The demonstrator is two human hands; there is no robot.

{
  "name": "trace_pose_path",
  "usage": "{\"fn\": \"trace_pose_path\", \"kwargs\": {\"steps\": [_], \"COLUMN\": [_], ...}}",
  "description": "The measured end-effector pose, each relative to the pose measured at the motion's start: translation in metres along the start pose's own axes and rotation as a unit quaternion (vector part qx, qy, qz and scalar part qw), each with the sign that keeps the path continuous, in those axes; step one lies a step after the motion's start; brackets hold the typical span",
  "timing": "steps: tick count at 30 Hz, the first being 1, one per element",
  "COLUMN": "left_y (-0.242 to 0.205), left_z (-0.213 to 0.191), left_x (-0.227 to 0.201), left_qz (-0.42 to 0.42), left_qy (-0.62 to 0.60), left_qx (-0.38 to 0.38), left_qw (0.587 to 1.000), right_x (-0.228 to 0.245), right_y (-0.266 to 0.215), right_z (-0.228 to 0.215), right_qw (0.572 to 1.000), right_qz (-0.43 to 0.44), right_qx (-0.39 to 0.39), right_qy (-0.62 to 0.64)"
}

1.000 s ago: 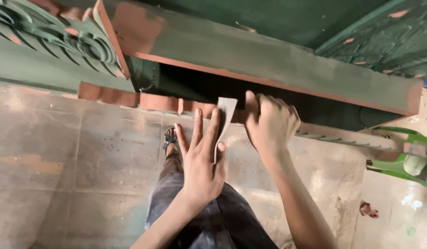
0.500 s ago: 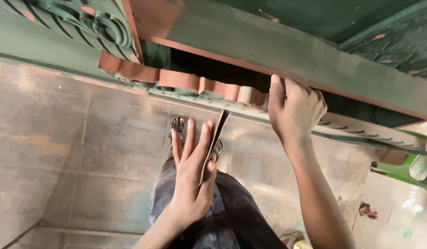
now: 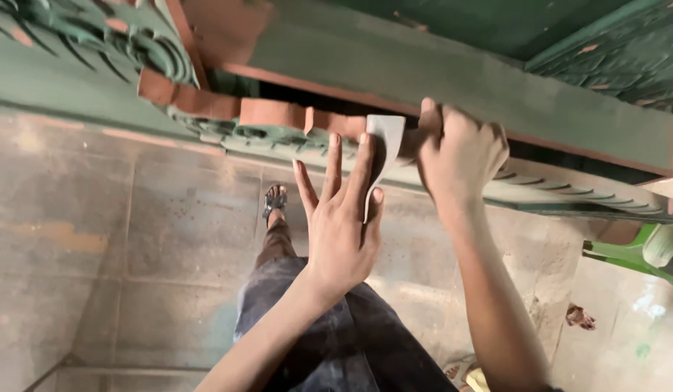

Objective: The person sands the edge of a green-painted wooden structure using a sanding block. The person holds the wood with one hand and moves the sanding block back and forth along the edge with the other hand.

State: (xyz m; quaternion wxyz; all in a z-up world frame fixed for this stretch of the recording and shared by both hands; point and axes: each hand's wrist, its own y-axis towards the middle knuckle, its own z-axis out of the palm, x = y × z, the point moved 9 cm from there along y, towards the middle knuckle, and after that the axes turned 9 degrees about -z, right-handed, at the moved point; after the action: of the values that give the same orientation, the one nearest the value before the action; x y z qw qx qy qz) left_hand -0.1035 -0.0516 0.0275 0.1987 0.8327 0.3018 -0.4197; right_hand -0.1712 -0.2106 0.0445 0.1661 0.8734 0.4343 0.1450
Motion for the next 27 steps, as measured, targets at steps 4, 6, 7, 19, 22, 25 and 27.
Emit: {"fn": "trace_pose_path", "kwargs": {"steps": [4,6,7,19,22,25,27], "left_y": [0.027,0.023,0.014,0.018,0.029,0.009,0.01], "left_z": [0.006,0.004,-0.002,-0.004,0.0,-0.005,-0.006], "left_x": [0.0,-0.001,-0.003,-0.018,-0.015,-0.012,-0.015], "left_qz": [0.017,0.015,0.011,0.024,0.016,0.005,0.017], "left_qy": [-0.004,-0.004,0.002,0.038,0.049,0.061,0.06], "left_qx": [-0.025,-0.023,-0.021,-0.029,-0.038,-0.027,-0.023], "left_qw": [1.0,1.0,1.0,0.999,0.998,0.998,0.998], "right_x": [-0.001,-0.004,-0.005,0.004,-0.003,-0.004,0.003], "right_y": [-0.003,-0.002,0.003,-0.005,-0.005,-0.003,-0.005], "right_z": [0.004,0.008,0.008,-0.002,0.006,0.006,0.0], "right_qw": [0.999,0.996,0.993,0.999,0.998,0.998,1.0], "right_qz": [0.009,0.01,0.012,-0.03,0.027,0.035,-0.004], "right_qx": [0.012,0.018,0.015,-0.026,0.049,0.038,-0.003], "right_qy": [-0.028,-0.085,-0.114,-0.013,0.019,-0.046,0.007]}}
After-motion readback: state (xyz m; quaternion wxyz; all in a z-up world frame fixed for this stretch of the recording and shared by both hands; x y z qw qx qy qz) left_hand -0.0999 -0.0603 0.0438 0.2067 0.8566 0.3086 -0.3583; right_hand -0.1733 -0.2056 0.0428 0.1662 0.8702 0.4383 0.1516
